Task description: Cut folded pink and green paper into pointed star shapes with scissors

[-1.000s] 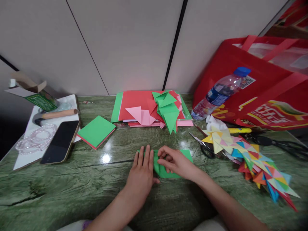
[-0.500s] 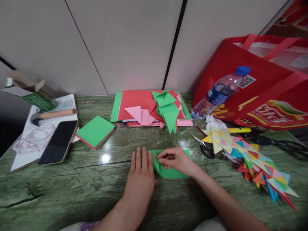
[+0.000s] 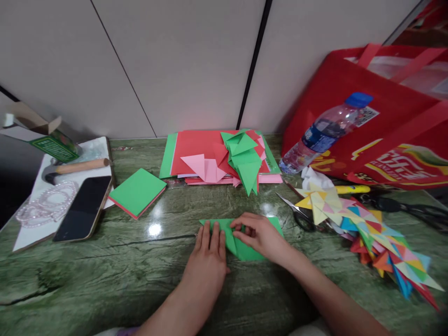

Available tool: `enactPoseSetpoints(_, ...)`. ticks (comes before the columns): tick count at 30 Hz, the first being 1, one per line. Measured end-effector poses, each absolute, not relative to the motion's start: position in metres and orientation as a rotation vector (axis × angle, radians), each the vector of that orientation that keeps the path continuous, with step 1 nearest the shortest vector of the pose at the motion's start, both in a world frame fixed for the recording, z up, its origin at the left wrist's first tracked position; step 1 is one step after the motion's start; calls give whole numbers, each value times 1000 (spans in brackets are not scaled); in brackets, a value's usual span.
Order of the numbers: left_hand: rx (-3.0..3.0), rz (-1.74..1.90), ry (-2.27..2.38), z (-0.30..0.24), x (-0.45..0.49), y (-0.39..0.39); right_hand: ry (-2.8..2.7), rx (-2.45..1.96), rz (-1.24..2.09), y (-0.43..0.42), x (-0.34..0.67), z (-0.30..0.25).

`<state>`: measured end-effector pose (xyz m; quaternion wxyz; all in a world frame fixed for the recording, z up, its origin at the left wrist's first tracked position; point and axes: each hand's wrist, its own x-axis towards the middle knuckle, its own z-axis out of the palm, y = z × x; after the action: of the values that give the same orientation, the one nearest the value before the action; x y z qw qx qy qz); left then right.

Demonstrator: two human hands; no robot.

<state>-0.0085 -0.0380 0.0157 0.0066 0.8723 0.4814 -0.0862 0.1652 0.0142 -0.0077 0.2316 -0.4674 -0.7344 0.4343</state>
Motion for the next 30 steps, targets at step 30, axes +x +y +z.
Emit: enactPoseSetpoints(30, 2759, -99, 1649, 12, -11, -43, -2361, -1105, 963, 14, 174, 0)
